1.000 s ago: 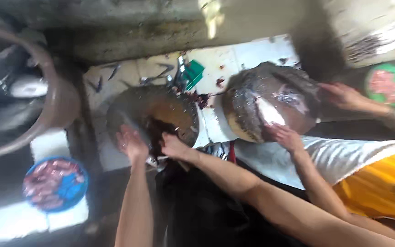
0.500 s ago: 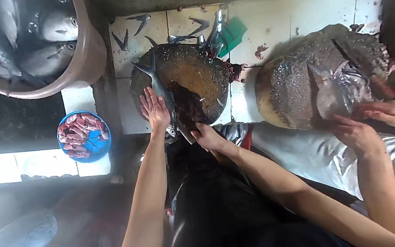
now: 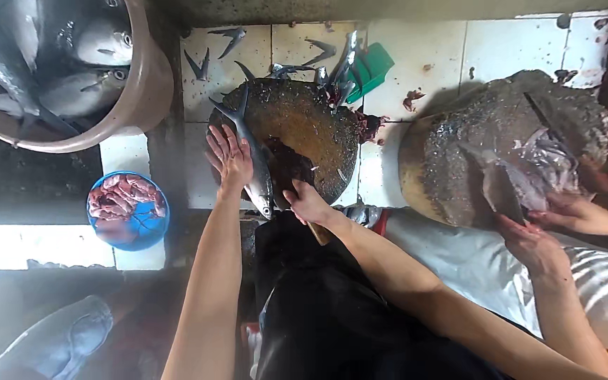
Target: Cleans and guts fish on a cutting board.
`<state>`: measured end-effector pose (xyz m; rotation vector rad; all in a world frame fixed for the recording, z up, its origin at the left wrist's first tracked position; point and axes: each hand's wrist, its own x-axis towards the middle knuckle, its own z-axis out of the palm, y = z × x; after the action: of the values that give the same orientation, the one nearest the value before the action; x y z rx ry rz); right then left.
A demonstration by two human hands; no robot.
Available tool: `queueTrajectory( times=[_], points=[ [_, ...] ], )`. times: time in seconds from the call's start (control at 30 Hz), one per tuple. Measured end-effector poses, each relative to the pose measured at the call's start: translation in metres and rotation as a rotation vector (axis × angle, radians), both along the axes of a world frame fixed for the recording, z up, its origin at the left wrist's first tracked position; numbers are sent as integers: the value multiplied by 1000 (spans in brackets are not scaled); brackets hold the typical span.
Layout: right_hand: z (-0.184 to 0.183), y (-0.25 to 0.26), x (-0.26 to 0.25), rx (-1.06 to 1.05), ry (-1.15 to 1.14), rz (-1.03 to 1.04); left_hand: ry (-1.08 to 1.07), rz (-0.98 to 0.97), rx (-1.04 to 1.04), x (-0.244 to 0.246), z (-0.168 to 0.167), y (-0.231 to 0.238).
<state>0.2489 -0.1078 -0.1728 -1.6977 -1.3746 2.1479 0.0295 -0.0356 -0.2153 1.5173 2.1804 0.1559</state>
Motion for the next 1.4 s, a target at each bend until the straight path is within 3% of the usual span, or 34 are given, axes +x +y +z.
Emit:
queueTrajectory(
  times=[0.3, 0.57, 0.7, 0.83, 1.03, 1.4],
  points=[
    [-15, 63, -31, -24, 46, -71, -7, 25, -29, 3, 7, 1],
    [-17, 129, -63, 104, -81, 13, 44, 141, -39, 10, 7, 6],
    [14, 169, -74, 191, -323, 244, 79, 151, -17, 12, 1, 6],
    [20, 162, -69, 437, -503, 444, 84, 159, 1, 13, -3, 6],
    [34, 138, -26, 413, -478, 783, 81, 168, 30, 14, 0, 4],
    [14, 132, 50, 630, -175, 1252, 93, 203, 64, 16, 0, 4]
  ],
)
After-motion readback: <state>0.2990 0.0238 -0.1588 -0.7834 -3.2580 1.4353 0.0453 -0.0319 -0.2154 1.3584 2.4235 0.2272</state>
